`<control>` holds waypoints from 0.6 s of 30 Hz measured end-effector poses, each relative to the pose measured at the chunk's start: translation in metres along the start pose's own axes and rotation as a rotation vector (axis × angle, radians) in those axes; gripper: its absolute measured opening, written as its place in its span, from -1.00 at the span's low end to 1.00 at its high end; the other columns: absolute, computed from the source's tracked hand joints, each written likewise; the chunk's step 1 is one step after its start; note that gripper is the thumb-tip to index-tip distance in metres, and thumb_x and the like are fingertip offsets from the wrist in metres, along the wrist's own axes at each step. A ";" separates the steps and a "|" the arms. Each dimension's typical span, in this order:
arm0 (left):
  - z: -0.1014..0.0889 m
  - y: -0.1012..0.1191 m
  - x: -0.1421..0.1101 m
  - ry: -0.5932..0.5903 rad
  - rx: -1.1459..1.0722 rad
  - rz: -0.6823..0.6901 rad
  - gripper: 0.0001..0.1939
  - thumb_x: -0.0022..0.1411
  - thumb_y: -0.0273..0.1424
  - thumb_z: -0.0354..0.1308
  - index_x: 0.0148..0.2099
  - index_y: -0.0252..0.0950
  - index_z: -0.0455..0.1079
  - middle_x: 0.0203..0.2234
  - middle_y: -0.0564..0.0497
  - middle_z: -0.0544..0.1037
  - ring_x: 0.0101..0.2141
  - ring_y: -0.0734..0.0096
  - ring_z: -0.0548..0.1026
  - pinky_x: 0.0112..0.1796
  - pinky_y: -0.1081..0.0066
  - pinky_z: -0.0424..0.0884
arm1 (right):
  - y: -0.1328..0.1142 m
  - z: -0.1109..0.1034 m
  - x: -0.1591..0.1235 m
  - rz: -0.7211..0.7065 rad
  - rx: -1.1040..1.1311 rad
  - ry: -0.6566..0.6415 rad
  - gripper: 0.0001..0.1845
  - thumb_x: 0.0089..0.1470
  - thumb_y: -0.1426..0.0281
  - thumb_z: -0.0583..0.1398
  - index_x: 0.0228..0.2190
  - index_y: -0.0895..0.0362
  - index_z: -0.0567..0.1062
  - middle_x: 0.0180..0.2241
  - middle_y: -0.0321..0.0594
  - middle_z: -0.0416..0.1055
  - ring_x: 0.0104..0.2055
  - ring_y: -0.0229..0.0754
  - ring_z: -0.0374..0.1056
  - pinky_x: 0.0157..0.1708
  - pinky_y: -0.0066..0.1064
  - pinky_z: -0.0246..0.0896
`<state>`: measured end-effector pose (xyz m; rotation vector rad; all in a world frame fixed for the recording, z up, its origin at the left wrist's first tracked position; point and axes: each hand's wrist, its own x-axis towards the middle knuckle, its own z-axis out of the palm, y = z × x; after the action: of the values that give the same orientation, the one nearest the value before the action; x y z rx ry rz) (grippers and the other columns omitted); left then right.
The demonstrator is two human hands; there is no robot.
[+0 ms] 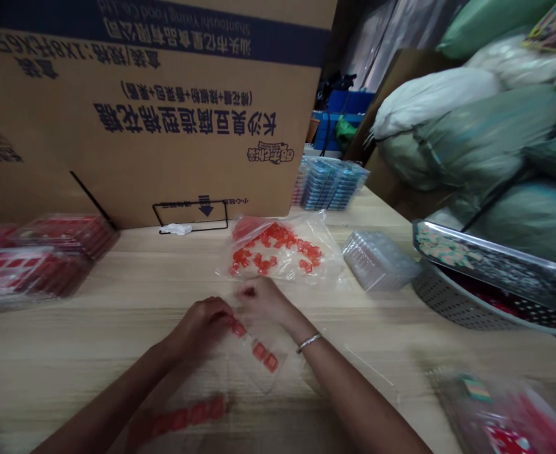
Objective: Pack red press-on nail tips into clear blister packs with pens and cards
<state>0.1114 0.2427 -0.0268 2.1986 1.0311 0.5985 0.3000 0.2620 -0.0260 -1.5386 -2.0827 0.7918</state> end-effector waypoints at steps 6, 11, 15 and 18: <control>0.003 -0.007 -0.004 -0.050 0.133 0.212 -0.84 0.27 -0.45 0.05 -0.20 -0.23 0.47 -0.19 -0.04 0.55 -0.15 0.32 0.44 -0.10 0.32 0.29 | 0.024 -0.008 0.058 0.088 -0.316 0.259 -0.47 0.12 0.25 0.15 0.09 0.19 0.29 0.09 0.09 0.23 0.14 0.06 0.13 0.06 -0.12 0.07; 0.009 -0.008 0.003 -0.158 0.161 0.242 -0.80 0.29 -0.44 0.02 -0.32 -0.27 0.47 -0.41 -0.02 0.56 -0.29 0.34 0.43 -0.20 0.38 0.30 | 0.017 0.014 0.082 0.001 -0.380 0.172 -0.61 0.18 0.33 0.08 0.03 0.16 0.35 0.04 0.05 0.29 0.03 0.01 0.23 -0.04 -0.22 0.14; 0.015 -0.004 0.003 -0.120 0.188 0.200 -0.79 0.29 -0.47 0.00 -0.31 -0.27 0.47 -0.36 -0.01 0.55 -0.26 0.36 0.42 -0.15 0.39 0.30 | 0.022 0.004 0.077 -0.009 -0.325 0.138 -0.67 0.18 0.42 0.06 -0.02 0.18 0.39 -0.07 -0.03 0.40 -0.13 -0.10 0.33 -0.16 -0.37 0.19; 0.018 -0.004 -0.001 -0.107 0.334 0.146 -0.78 0.30 -0.47 0.00 -0.28 -0.27 0.48 -0.32 -0.02 0.54 -0.23 0.35 0.39 -0.10 0.38 0.28 | 0.025 -0.013 0.062 0.005 -0.299 0.156 -0.66 0.14 0.51 0.05 -0.04 0.19 0.40 -0.14 -0.07 0.44 -0.15 -0.11 0.33 -0.16 -0.37 0.16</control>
<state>0.1204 0.2379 -0.0417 2.5845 0.9761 0.3872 0.3083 0.3294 -0.0330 -1.6977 -2.1532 0.3578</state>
